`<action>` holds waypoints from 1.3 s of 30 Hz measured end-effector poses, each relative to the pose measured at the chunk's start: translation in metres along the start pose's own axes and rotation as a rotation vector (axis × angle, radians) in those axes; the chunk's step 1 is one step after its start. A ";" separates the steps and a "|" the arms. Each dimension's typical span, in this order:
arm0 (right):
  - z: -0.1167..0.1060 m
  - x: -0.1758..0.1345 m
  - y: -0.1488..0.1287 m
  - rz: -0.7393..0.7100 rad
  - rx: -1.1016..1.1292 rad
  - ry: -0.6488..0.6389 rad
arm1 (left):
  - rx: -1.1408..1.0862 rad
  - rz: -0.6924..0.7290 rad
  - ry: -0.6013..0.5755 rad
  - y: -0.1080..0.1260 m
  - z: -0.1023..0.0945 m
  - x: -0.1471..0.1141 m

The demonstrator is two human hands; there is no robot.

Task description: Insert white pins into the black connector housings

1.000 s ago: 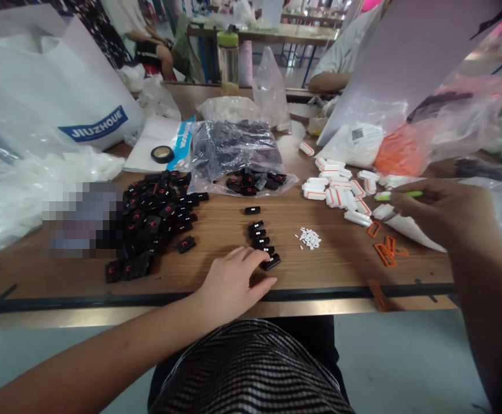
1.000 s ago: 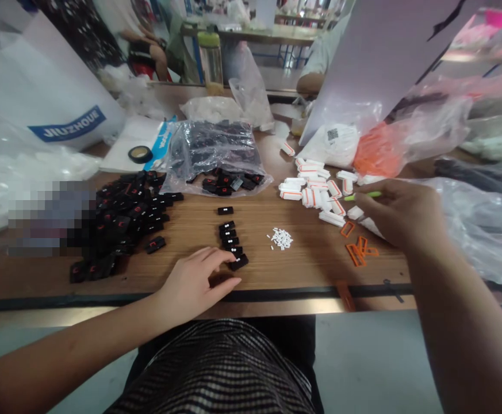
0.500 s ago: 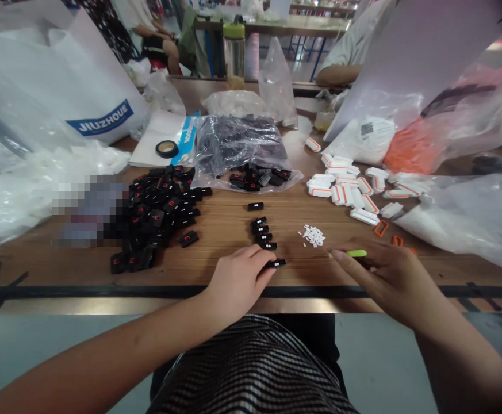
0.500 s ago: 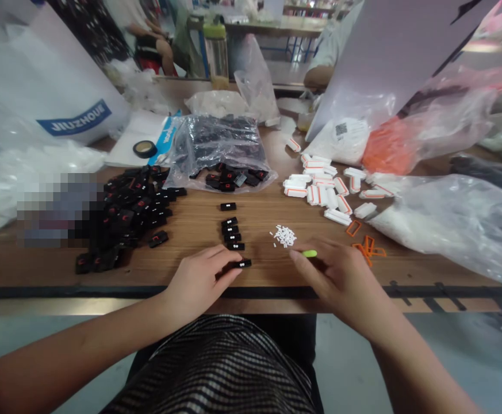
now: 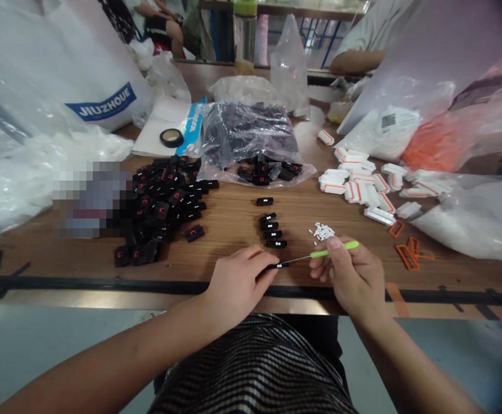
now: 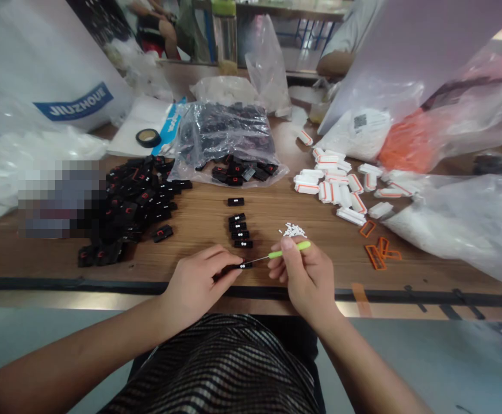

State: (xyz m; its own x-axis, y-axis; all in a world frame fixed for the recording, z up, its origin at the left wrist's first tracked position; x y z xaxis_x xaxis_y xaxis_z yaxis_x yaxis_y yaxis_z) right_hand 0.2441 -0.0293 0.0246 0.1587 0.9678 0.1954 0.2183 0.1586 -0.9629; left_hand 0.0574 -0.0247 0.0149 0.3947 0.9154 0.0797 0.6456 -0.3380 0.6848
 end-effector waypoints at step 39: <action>-0.004 -0.013 -0.013 -0.213 -0.119 0.108 | 0.021 -0.015 0.010 0.002 -0.002 0.001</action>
State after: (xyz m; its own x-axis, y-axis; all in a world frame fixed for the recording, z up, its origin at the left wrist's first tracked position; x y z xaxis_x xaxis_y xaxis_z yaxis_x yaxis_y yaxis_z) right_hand 0.2434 -0.0446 0.0358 0.1974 0.8875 0.4163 0.3687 0.3263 -0.8704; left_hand 0.0574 -0.0243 0.0180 0.3788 0.9223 0.0768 0.6647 -0.3289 0.6708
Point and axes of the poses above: each hand's wrist, its own x-axis towards the middle knuckle, its own z-axis out of the palm, y = z × x, the point moved 8 cm from there along x, towards the middle knuckle, and after that the axes turned 6 degrees about -z, right-handed, at the moved point
